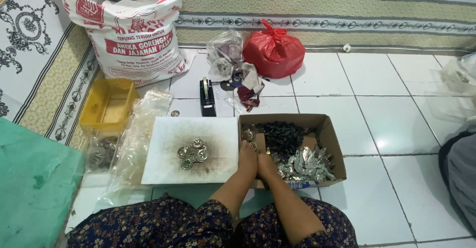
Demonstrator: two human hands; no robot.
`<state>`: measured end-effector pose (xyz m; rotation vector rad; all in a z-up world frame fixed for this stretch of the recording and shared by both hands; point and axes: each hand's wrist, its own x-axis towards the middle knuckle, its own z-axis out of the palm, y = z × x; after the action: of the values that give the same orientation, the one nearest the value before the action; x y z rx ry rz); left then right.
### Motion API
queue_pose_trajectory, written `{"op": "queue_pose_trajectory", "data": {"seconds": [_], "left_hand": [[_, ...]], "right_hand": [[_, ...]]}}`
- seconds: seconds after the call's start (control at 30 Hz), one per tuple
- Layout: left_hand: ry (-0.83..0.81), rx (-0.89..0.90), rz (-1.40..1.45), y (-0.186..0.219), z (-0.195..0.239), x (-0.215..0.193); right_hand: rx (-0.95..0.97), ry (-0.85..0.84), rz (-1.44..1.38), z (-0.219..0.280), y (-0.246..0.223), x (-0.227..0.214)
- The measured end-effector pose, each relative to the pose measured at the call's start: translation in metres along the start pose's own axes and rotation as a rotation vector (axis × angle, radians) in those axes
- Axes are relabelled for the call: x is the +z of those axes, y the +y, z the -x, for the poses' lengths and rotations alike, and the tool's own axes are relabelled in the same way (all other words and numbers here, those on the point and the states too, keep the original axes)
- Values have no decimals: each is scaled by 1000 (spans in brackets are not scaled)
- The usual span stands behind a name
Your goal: The person sits on the floor and assembles small metal parts by hand, picking components from a cardboard box and placing them on a white board. They then place the assembled items into a clear plastic bag.
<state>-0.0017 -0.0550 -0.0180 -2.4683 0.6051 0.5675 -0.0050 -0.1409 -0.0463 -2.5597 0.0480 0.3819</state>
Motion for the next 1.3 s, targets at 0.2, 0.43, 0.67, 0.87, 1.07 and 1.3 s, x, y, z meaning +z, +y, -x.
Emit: {"op": "queue_pose_trajectory", "data": {"seconds": [0.2,0.43,0.67,0.87,1.07,1.3], "left_hand": [[129,-12,165,-2,10,1],[369,-72,305,-16,-5,18],[464,-25,671,-36,-6,24],[442,-58,1023,-59,24,2],[403,-151,1362,-79,52,-23],[420,-169,1669,-69,32,-1]], "right_hand": [[17,36,-77,0,6,-3],[41,81,-167,-9,12,3],[207,-6,-585,-11,25,2],[197,-15,-832,21,-15,-39],[214,-49,-1161,17,-12,-44],[210,-33,-1195,8,2,-41]]}}
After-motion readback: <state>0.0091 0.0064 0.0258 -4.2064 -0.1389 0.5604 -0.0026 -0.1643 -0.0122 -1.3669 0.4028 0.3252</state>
